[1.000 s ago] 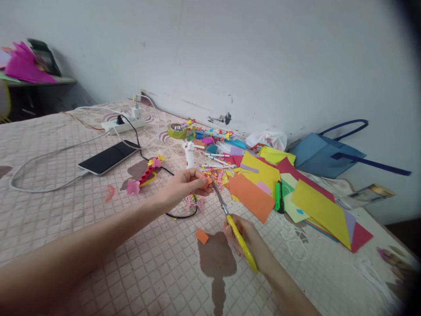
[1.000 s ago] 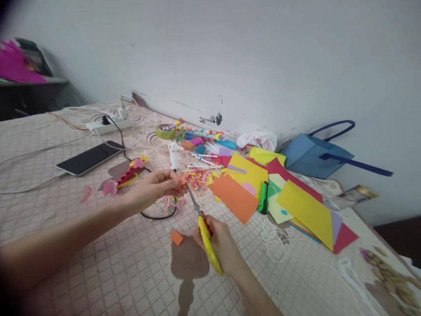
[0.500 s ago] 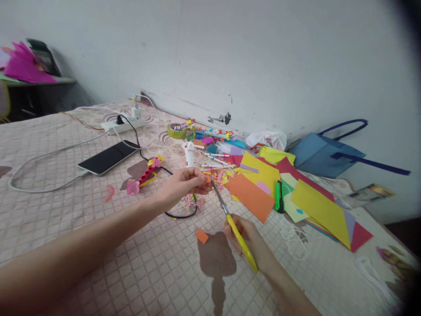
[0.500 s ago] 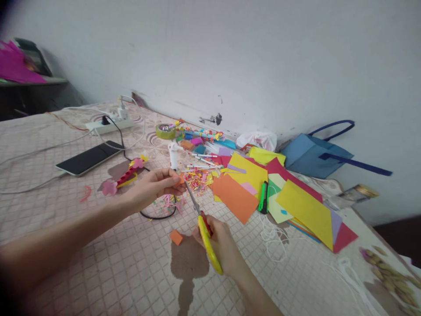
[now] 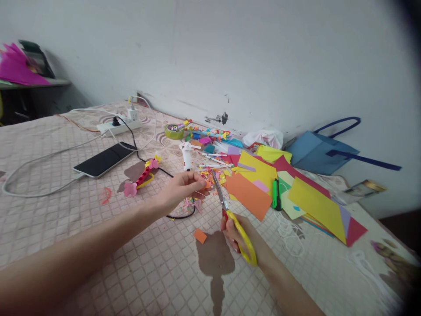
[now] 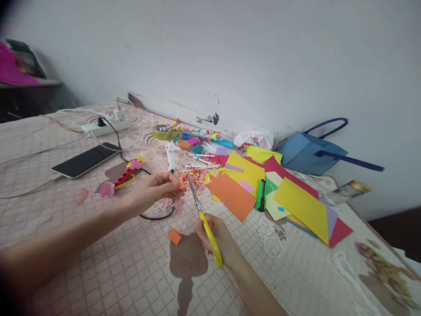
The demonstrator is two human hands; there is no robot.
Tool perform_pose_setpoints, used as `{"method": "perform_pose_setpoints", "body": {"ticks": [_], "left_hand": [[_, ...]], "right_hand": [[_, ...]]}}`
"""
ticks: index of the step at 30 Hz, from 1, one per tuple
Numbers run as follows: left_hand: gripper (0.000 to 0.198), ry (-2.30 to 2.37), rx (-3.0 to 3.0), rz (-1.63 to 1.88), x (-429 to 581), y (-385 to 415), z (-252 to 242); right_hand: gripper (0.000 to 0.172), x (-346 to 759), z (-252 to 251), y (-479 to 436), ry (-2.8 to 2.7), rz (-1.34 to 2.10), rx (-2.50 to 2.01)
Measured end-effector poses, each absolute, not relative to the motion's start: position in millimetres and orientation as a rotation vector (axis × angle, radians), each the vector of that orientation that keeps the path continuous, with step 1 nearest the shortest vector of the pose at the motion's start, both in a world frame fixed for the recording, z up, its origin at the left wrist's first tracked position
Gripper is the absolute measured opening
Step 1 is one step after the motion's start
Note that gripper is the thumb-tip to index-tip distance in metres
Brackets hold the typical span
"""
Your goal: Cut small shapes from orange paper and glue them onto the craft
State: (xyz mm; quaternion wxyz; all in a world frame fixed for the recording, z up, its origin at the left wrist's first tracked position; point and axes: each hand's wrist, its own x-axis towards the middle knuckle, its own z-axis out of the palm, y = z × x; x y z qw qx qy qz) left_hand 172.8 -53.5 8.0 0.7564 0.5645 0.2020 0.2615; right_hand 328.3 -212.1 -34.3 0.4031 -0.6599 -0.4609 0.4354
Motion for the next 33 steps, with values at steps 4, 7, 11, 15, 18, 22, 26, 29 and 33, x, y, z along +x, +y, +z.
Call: {"method": "perform_pose_setpoints", "body": {"ticks": [4,7,11,15,18,22,26,29,33], "left_hand": [[0.019,0.488,1.334,0.542,174,-59,6],[0.021,0.53,1.35,0.489,175,-63,3],[0.021,0.54,1.234,0.422,177,-69,-1],[0.022,0.508,1.144,0.34,178,-73,-6],[0.023,0.496,1.13,0.279,177,-76,-7],[0.022,0.493,1.123,0.215,175,-78,-9],[0.017,0.507,1.184,0.268,175,-78,-12],[0.015,0.533,1.236,0.317,176,-78,-13],[0.017,0.511,1.167,0.272,177,-80,-13]], "right_hand": [[0.055,327,-31,-212,-1.069,1.233,-1.526],[0.052,326,-31,-211,-0.979,1.287,-1.459],[0.043,328,-33,-208,-0.965,1.235,-1.447],[0.04,329,-31,-206,-0.997,1.149,-1.455],[0.031,327,-29,-205,-0.95,1.11,-1.416],[0.027,327,-32,-204,-0.906,1.112,-1.373],[0.036,328,-36,-200,-0.818,1.184,-1.3],[0.041,328,-33,-197,-0.723,1.222,-1.232],[0.036,326,-25,-196,-0.725,1.179,-1.252]]}}
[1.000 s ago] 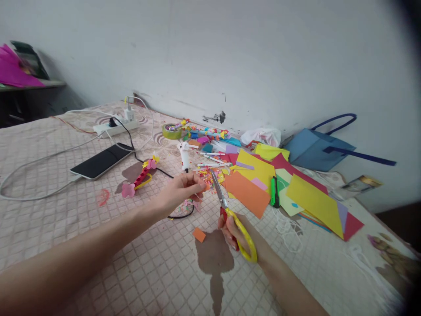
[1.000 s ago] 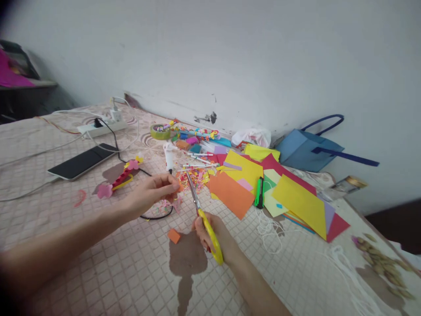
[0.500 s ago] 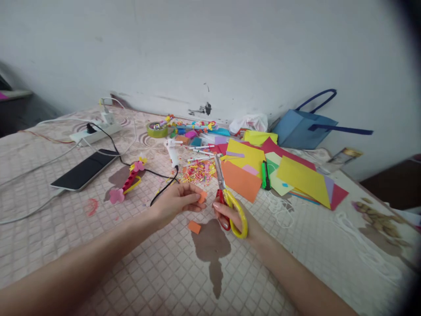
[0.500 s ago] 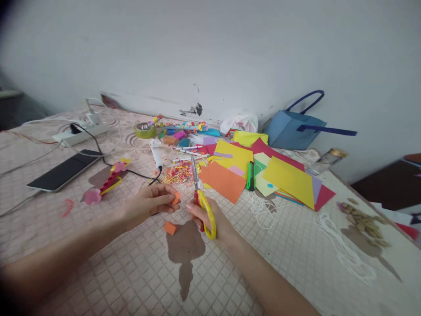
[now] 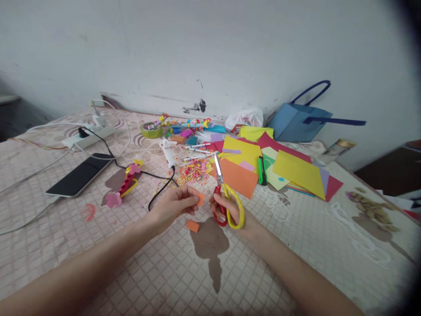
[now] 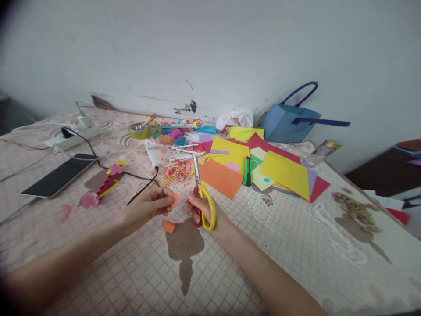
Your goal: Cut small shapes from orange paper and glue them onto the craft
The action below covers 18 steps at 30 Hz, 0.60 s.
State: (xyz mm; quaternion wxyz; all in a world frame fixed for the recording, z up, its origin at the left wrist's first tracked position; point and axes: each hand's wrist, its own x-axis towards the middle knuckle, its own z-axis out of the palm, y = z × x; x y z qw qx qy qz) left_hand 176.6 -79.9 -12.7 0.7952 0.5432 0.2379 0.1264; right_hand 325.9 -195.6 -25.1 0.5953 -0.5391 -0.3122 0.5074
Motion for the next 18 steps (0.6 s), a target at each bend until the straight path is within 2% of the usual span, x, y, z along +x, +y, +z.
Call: {"method": "perform_pose_setpoints", "body": {"ticks": [5,18], "left_hand": [[0.025,0.545,1.076,0.207,177,-84,-12],[0.024,0.554,1.077,0.27,179,-94,-17]], "right_hand": [[0.031,325,-21,-196,-0.749,1.122,-1.315],[0.029,323,-31,-202,-0.85,1.089,-1.401]]}}
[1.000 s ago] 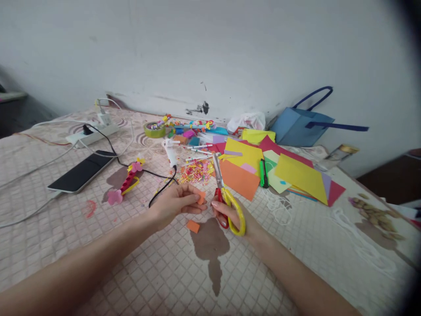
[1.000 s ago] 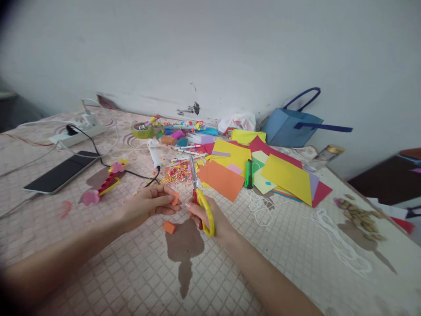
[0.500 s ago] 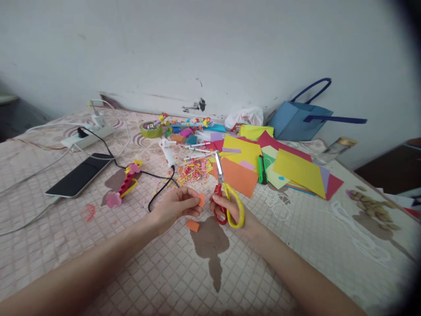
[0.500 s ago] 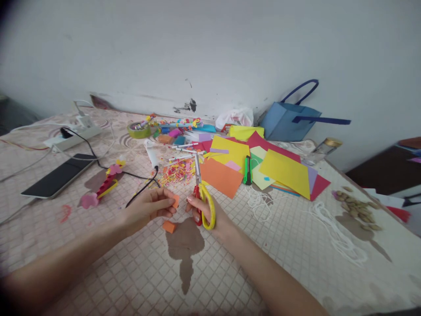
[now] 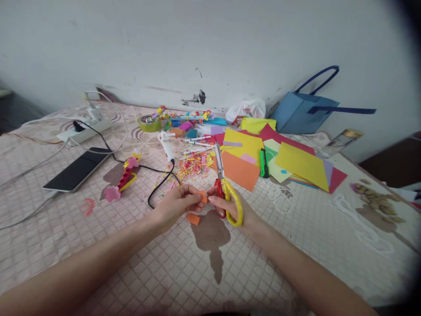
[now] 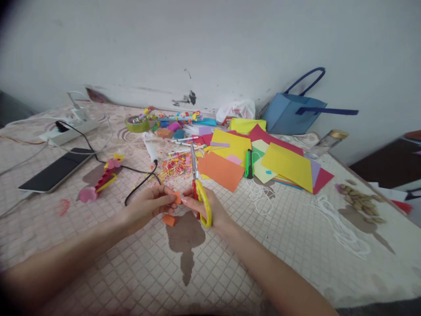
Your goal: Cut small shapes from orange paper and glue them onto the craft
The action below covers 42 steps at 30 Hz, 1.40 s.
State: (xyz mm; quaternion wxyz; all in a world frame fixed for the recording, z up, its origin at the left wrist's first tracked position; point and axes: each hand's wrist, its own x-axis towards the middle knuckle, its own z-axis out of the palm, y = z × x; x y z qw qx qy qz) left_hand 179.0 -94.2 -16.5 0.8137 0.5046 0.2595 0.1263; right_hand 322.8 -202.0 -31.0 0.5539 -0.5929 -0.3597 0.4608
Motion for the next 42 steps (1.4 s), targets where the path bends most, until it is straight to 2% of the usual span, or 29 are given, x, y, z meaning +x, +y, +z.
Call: {"method": "perform_pose_setpoints", "body": {"ticks": [7,19,25,34,38,42], "left_hand": [[0.026,0.553,1.055,0.203,178,-99,-18],[0.034,0.555,1.367,0.032,179,-95,-6],[0.03,0.53,1.331,0.053,179,-94,-12],[0.024,0.513,1.102,0.363,179,-84,-7],[0.022,0.535,1.161,0.531,177,-81,1],[0.021,0.525,1.113,0.651,175,-76,6]], "right_hand": [[0.02,320,-23,-205,-0.871,0.992,-1.452],[0.015,320,-27,-203,-1.061,0.883,-1.565],[0.016,319,-27,-205,-1.098,0.865,-1.553],[0.042,321,-28,-208,-1.058,0.975,-1.461],[0.043,321,-31,-211,-1.09,1.087,-1.476],[0.039,319,-29,-214,-1.167,1.052,-1.55]]}}
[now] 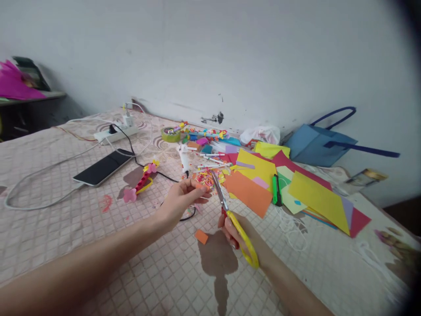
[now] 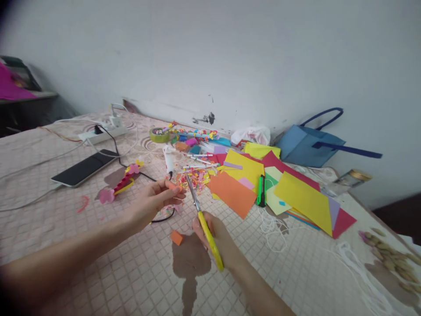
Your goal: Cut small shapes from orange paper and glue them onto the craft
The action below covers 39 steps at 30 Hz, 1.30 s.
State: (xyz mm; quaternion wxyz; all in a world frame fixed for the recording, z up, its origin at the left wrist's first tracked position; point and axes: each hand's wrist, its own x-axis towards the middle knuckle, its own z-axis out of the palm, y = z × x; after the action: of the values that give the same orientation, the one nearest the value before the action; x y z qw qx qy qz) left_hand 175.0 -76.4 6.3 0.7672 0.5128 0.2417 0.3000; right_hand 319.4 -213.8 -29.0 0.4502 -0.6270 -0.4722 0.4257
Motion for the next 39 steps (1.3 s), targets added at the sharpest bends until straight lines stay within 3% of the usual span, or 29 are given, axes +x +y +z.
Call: {"method": "perform_pose_setpoints", "body": {"ticks": [17,39], "left_hand": [[0.019,0.507,1.025,0.697,175,-72,10],[0.019,0.511,1.04,0.704,177,-69,3]], "right_hand": [[0.03,316,-13,-215,-1.415,0.817,-1.819],[0.027,318,-14,-214,-1.427,0.799,-1.859]]}}
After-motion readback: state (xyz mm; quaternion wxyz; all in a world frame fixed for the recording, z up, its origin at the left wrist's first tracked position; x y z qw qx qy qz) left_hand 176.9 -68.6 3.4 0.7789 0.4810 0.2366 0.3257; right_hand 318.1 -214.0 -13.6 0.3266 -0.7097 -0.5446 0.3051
